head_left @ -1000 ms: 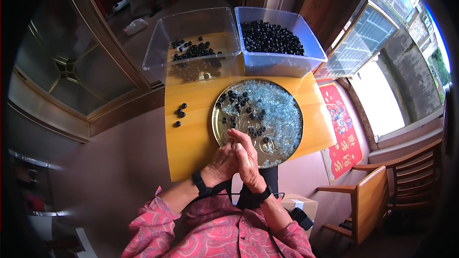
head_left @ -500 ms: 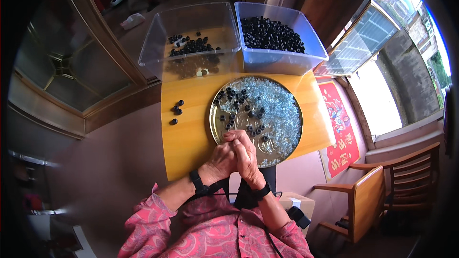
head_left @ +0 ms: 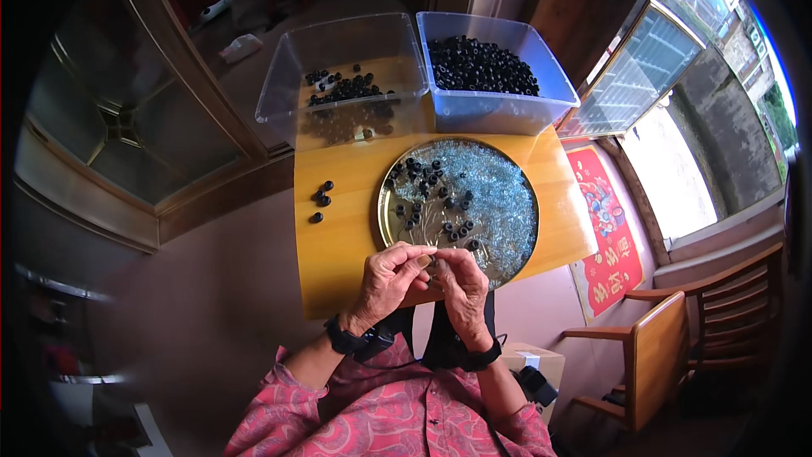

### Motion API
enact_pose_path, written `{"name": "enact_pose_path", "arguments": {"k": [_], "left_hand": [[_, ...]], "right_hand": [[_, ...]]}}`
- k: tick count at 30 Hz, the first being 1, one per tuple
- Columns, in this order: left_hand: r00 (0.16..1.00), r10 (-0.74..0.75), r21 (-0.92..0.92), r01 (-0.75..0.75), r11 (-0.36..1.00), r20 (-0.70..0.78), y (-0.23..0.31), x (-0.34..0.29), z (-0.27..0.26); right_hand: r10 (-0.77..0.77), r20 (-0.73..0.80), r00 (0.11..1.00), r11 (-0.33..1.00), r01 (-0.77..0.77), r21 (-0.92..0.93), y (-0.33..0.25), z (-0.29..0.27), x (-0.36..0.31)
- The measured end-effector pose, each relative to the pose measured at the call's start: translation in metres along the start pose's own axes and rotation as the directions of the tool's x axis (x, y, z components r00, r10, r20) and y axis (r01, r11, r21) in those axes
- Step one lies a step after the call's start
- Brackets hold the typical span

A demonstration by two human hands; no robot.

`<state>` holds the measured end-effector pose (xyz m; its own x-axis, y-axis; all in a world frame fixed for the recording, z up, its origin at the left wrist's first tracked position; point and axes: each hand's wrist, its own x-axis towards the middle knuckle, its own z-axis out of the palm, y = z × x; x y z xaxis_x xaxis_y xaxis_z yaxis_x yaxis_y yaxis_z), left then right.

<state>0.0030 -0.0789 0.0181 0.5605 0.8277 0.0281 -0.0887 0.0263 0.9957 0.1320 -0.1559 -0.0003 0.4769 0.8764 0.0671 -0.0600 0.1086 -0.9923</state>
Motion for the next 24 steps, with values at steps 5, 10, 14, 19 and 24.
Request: {"name": "enact_pose_path", "arguments": {"k": [5, 10, 14, 19, 24], "left_hand": [[0.993, 0.112, 0.042, -0.113, 0.993, 0.03, 0.008, -0.005, -0.003], [0.983, 0.165, 0.058, -0.17, 0.984, 0.084, 0.021, -0.009, -0.001], [0.981, 0.144, 0.016, -0.147, 0.989, 0.127, 0.031, -0.012, -0.002], [0.98, -0.007, -0.092, 0.026, 0.995, 0.197, 0.035, -0.01, -0.005], [0.983, -0.163, -0.097, 0.171, 0.981, 0.081, 0.054, 0.024, -0.016]], "right_hand": [[0.047, 0.07, 0.996, 0.996, -0.052, 0.073, -0.018, -0.002, -0.01], [-0.085, 0.072, 0.994, 0.99, 0.076, 0.123, -0.018, -0.003, -0.013], [-0.128, 0.056, 0.99, 0.977, 0.116, 0.178, -0.023, -0.001, -0.015], [-0.154, 0.047, 0.987, 0.98, 0.146, 0.136, -0.017, -0.005, -0.016], [-0.212, -0.046, 0.976, 0.975, 0.209, -0.074, -0.023, -0.025, -0.02]]}}
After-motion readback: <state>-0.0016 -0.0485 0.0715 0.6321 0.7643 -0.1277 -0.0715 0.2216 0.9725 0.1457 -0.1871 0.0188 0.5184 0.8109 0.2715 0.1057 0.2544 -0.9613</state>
